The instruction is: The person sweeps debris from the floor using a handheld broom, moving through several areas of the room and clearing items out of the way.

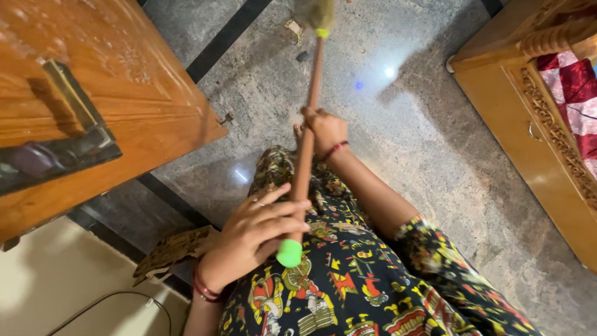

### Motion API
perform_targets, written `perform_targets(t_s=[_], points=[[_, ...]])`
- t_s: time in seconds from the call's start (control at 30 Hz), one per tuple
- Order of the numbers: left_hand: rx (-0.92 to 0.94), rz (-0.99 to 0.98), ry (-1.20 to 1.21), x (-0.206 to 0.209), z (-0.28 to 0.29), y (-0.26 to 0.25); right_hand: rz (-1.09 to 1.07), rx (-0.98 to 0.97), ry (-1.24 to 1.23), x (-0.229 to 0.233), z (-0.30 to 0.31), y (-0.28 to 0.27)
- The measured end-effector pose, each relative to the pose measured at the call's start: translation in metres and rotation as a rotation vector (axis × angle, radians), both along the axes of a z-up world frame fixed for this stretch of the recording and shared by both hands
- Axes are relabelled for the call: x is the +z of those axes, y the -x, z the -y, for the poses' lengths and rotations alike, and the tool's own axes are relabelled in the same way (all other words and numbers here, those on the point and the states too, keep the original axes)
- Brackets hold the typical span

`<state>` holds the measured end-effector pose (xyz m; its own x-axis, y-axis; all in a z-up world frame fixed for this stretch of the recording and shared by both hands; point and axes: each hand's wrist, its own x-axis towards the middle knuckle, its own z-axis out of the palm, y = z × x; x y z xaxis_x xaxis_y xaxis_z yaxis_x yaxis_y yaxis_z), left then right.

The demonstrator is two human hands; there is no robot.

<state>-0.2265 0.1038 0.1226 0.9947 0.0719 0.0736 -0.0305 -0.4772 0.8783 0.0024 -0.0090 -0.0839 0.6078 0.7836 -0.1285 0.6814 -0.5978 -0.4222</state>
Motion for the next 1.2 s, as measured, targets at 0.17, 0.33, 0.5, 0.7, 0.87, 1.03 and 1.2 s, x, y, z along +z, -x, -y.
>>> perform_targets(t_s=[0.17, 0.33, 0.5, 0.7, 0.87, 1.03, 1.2], points=[[-0.114, 0.027, 0.231, -0.007, -0.003, 0.006, 0.102, 0.007, 0.113, -0.001, 0.052, -0.003], [0.012, 0.03, 0.225, -0.016, -0.006, 0.019, -0.079, 0.028, 0.528, -0.023, 0.074, 0.032], [0.067, -0.079, 0.197, -0.018, -0.004, 0.027, -0.277, 0.163, 0.346, -0.065, 0.065, 0.08], [0.291, -0.26, 0.179, -0.017, -0.01, 0.044, -0.301, 0.251, 0.261, -0.108, 0.008, 0.099], [0.4, -0.283, 0.232, -0.006, -0.02, 0.06, -0.285, 0.271, 0.132, -0.112, -0.034, 0.101], [0.404, -0.102, 0.156, -0.024, -0.02, 0.053, -0.177, 0.24, 0.107, -0.118, -0.075, 0.076], [0.453, -0.129, 0.32, -0.032, -0.025, 0.055, -0.118, 0.216, 0.104, -0.088, -0.091, 0.054]])
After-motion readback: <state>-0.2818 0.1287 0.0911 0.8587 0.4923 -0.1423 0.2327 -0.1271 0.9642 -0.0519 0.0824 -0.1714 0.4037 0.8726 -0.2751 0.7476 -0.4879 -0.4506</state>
